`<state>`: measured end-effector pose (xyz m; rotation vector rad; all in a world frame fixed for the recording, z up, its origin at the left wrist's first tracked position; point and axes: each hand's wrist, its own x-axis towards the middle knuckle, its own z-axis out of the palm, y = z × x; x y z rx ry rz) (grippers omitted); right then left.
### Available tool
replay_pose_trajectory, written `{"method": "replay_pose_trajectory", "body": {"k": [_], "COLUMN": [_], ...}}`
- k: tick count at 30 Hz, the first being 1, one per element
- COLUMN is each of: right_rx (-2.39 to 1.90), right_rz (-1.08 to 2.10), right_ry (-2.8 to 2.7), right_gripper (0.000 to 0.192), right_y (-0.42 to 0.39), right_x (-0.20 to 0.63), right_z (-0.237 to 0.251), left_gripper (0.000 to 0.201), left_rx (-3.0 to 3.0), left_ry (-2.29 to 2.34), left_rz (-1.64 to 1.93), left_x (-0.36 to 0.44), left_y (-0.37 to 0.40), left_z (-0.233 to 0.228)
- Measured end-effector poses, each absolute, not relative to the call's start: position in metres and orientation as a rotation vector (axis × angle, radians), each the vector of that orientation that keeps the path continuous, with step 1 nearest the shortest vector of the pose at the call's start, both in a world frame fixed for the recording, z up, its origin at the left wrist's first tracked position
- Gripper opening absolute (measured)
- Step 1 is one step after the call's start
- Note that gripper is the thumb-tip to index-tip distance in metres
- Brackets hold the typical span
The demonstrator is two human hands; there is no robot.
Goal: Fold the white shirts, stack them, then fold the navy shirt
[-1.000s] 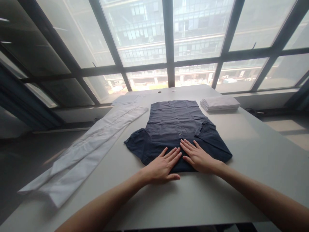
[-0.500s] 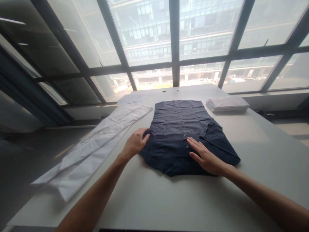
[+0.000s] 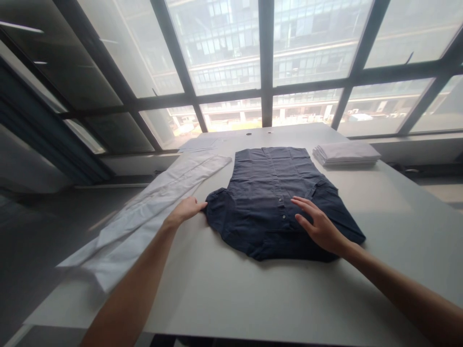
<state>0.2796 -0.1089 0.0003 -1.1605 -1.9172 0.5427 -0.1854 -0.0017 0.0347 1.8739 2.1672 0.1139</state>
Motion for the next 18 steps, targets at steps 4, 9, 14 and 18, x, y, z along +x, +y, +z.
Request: {"method": "replay_pose_trajectory", "body": {"k": [4, 9, 14, 18], "right_rx": [-1.154, -1.15, -1.156, -1.157], "right_rz": [0.517, 0.488, 0.501, 0.534], "right_ry": [-1.909, -1.904, -1.868, -1.842], "right_gripper": [0.044, 0.046, 0.045, 0.043], "right_y": [-0.108, -0.107, -0.106, -0.105], "right_x": [0.28, 0.283, 0.285, 0.285], "right_z": [-0.001, 0.0, 0.0, -0.001], "left_gripper": [0.045, 0.031, 0.021, 0.031], "left_rx": [1.833, 1.752, 1.751, 1.574], "left_ry": [1.989, 1.991, 2.004, 1.877], "left_rz": [0.228, 0.274, 0.406, 0.68], "left_x": [-0.185, -0.178, -0.174, -0.169], "left_y": [-0.005, -0.007, -0.009, -0.015], "left_z": [0.038, 0.036, 0.035, 0.038]}}
